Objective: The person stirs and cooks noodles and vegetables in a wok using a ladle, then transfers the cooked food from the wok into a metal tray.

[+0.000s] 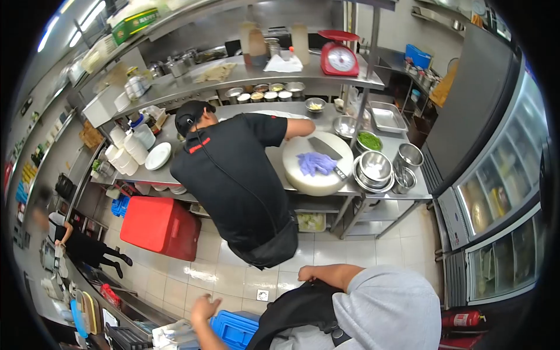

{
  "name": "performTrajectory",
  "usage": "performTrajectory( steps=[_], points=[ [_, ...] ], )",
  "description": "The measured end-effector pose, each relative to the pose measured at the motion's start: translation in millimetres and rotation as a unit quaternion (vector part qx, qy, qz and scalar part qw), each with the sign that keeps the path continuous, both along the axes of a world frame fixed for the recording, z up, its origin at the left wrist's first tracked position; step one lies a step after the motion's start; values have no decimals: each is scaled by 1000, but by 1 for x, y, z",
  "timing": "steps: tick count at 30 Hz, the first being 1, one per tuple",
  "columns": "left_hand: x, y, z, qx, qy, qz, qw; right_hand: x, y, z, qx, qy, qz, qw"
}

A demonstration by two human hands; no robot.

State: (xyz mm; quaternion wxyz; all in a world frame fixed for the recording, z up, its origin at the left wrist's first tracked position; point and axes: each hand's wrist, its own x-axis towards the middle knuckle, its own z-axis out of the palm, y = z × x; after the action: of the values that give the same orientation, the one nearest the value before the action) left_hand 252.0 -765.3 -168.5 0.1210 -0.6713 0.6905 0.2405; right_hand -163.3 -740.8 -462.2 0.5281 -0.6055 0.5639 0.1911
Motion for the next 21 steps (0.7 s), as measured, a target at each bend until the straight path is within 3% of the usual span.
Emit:
performTrajectory(
  steps=[1,3,5,7,9,10,11,13,15,21],
  points=[
    [2,5,-69,29,16,3,999,-23,11,-4,3,6,-18,1000],
    [-12,38,-177,-14,197,85,977,-71,33,-4,30,39,-69,996],
    [-39,79,-242,62,317,222,920,-124,60,-6,51,74,-125,988],
    [-59,127,-279,181,276,282,901,-177,89,-9,70,87,-171,979],
    [-100,179,-240,202,230,229,924,-223,124,-12,27,82,-256,963],
    [-85,212,-313,270,309,332,849,-241,136,-5,30,81,-258,962],
    [-91,234,-339,323,362,438,757,-258,149,4,42,90,-277,956],
    [-95,265,-327,298,284,346,843,-287,174,-2,55,99,-296,948],
    [-106,272,-316,295,272,340,850,-306,194,-26,89,108,-335,932],
    [-141,239,-294,260,272,361,853,-296,210,-33,124,85,-327,933]
  ],
)
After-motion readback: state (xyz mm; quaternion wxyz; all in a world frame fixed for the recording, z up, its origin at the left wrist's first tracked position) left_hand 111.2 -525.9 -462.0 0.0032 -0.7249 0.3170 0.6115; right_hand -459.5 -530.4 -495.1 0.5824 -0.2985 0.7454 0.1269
